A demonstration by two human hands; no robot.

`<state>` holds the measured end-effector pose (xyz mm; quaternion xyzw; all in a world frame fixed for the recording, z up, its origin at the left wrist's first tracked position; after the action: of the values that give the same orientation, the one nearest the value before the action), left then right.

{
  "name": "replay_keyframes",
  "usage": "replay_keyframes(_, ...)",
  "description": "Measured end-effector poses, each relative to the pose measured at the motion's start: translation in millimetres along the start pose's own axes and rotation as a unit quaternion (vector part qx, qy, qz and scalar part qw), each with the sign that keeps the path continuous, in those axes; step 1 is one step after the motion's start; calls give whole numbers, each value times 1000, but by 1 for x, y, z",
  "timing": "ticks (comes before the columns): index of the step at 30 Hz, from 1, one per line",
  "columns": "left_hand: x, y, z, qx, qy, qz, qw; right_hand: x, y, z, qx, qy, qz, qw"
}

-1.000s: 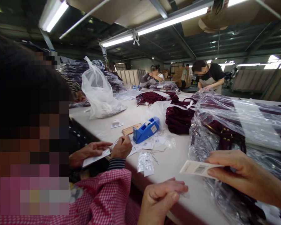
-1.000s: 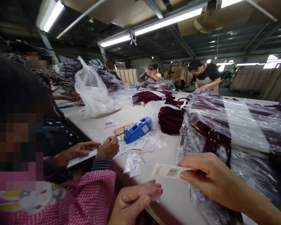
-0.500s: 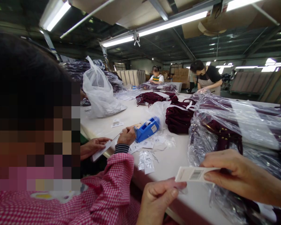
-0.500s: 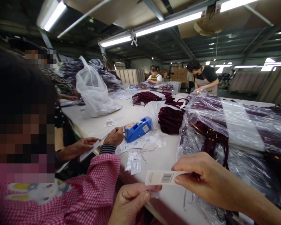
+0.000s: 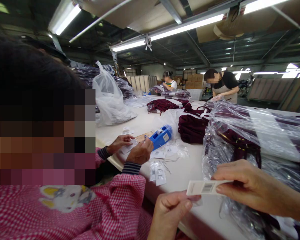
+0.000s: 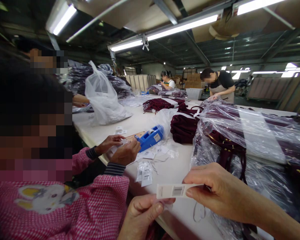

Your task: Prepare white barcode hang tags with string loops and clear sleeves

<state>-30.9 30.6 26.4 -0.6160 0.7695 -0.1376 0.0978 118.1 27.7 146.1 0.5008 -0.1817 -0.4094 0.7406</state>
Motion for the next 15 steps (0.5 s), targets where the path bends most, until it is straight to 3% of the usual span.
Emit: replay_keyframes(15, -3, 0, 9, 19, 5, -8, 1000, -7, 1, 4, 30, 13, 46, 998)
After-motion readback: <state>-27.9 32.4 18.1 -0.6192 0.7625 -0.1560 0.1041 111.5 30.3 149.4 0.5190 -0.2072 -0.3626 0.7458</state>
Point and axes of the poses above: each hand's wrist, its own x-axis away from the middle knuckle, its own y-axis out of the back of the hand, z = x × y, the point moved 9 cm from there along -x, towards the middle knuckle, and after that the axes turned 3 degrees about -y, right-handed, at the moved point
